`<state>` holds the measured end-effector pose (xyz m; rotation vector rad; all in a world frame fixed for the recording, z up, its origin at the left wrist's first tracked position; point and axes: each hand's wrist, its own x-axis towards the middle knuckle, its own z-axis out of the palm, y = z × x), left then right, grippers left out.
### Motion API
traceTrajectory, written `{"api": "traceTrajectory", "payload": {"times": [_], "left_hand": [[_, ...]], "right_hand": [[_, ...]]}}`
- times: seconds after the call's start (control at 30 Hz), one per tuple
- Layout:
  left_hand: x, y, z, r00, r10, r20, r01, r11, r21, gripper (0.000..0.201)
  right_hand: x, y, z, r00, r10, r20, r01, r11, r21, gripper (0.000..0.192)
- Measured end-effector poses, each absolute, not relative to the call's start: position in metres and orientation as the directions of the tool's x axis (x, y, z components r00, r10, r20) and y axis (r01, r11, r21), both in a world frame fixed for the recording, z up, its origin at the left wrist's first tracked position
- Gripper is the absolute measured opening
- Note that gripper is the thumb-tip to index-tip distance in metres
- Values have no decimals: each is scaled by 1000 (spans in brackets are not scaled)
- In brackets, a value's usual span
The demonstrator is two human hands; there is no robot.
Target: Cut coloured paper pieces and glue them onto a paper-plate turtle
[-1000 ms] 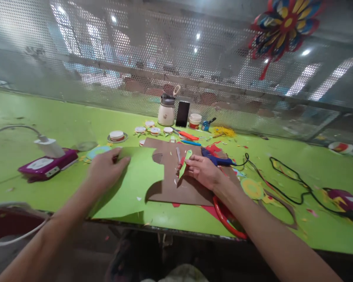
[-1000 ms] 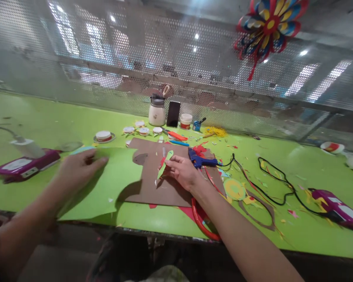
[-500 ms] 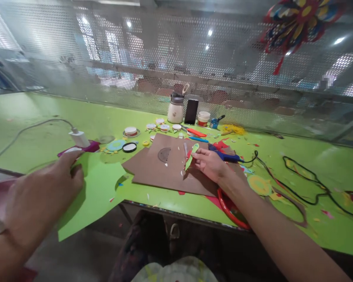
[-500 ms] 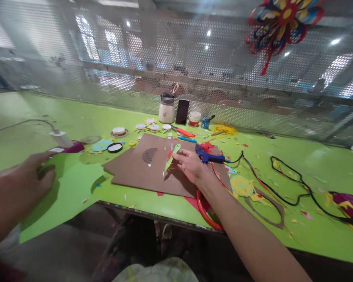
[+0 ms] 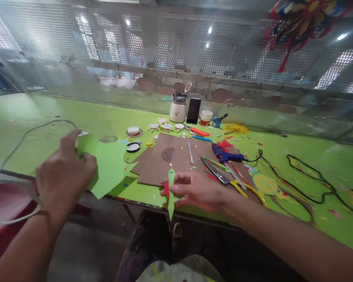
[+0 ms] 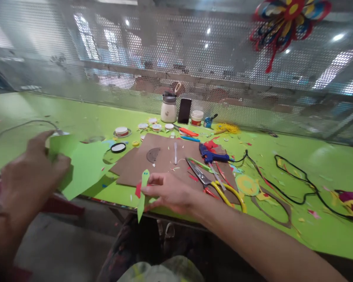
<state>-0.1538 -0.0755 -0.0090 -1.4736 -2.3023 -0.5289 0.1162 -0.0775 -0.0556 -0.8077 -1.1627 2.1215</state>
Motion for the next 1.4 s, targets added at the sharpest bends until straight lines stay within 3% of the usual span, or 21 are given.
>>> {"api": "traceTrajectory", "payload": {"times": [0.13,0.27,0.43,0.63,0.77,1.03,1.1,1.2,1.4], "left_hand": [[-166,-94,-23,-517,711,477,856,413,311,67],[-181,-107,-43,-493,750,442,866,370,337,64],[-191,-114,-46,-446,838,314,882,352,313,63],[-180,-105,-40,-289,950,119,900,228,372,56],[-159,-94,-28,-274,928,252,899,154,409,62],[-119,-52,-34,-120,897,426,982,45,183,58],[-112,-37,-40,-108,879,464,975,4,220,58],[-104,-14,-48,-118,924,363,929,-26,368,59],[-89,6,-69,9,964,266,847,-149,510,64]], "right_hand": [[91,-85,-63,-356,914,-198,-440,-350,-827,30],[70,-82,-79,-90,987,-131,-632,-159,-759,29],[57,-78,-95,119,992,38,-568,99,-817,21],[71,-74,-92,189,979,79,-514,168,-841,17],[79,-72,-88,194,980,53,-562,155,-812,18],[81,-78,-79,86,996,-29,-692,39,-721,26],[83,-77,-78,59,997,-50,-703,5,-711,26],[86,-75,-79,35,997,-71,-717,-24,-697,26],[86,-74,-81,6,996,-90,-720,-58,-691,28]]}}
